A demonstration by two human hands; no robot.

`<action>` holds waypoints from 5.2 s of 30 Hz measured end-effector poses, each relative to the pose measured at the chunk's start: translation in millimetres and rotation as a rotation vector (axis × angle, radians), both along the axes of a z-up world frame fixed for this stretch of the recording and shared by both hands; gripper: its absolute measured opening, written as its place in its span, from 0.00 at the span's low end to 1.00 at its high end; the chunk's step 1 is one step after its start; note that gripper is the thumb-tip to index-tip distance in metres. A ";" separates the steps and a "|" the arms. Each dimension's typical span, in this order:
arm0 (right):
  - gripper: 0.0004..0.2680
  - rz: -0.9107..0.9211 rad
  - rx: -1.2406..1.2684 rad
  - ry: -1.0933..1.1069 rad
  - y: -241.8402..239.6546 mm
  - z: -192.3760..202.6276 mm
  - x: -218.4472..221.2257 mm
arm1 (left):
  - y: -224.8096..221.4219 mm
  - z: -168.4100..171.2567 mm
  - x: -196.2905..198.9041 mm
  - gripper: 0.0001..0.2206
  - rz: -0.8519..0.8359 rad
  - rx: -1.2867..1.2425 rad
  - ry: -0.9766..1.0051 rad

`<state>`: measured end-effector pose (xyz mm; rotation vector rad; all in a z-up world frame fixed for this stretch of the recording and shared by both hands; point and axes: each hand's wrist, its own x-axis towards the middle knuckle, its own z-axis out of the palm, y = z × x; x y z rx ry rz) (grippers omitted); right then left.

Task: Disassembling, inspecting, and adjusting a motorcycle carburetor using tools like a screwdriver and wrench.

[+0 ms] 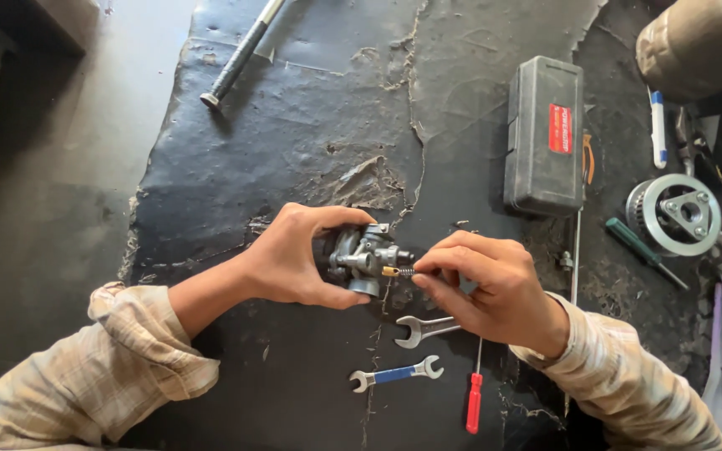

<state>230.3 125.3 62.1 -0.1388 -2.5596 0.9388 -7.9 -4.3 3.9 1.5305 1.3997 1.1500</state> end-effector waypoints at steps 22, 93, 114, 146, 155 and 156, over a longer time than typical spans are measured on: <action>0.08 -0.037 -0.024 -0.018 0.3 -5.6 3.4 | -5.9 -8.7 10.5 0.32 -0.175 0.324 0.361; 0.12 -0.503 0.509 -1.052 82.7 11.7 103.9 | -0.6 1.9 8.3 0.35 -0.156 0.203 0.347; 0.08 -0.462 0.087 -0.202 29.7 -30.8 77.3 | 2.2 3.2 10.9 0.38 -0.180 0.248 0.454; 0.07 -0.281 0.206 0.078 14.2 -48.8 67.0 | -1.8 -6.5 7.9 0.32 -0.155 -0.163 -0.095; 0.06 -0.223 0.199 0.080 18.7 -54.2 66.1 | -14.0 -16.6 20.0 0.34 -0.419 -0.326 -0.923; 0.06 -0.223 0.201 0.063 19.4 -54.8 66.7 | -15.1 -17.0 19.9 0.32 -0.464 -0.293 -0.926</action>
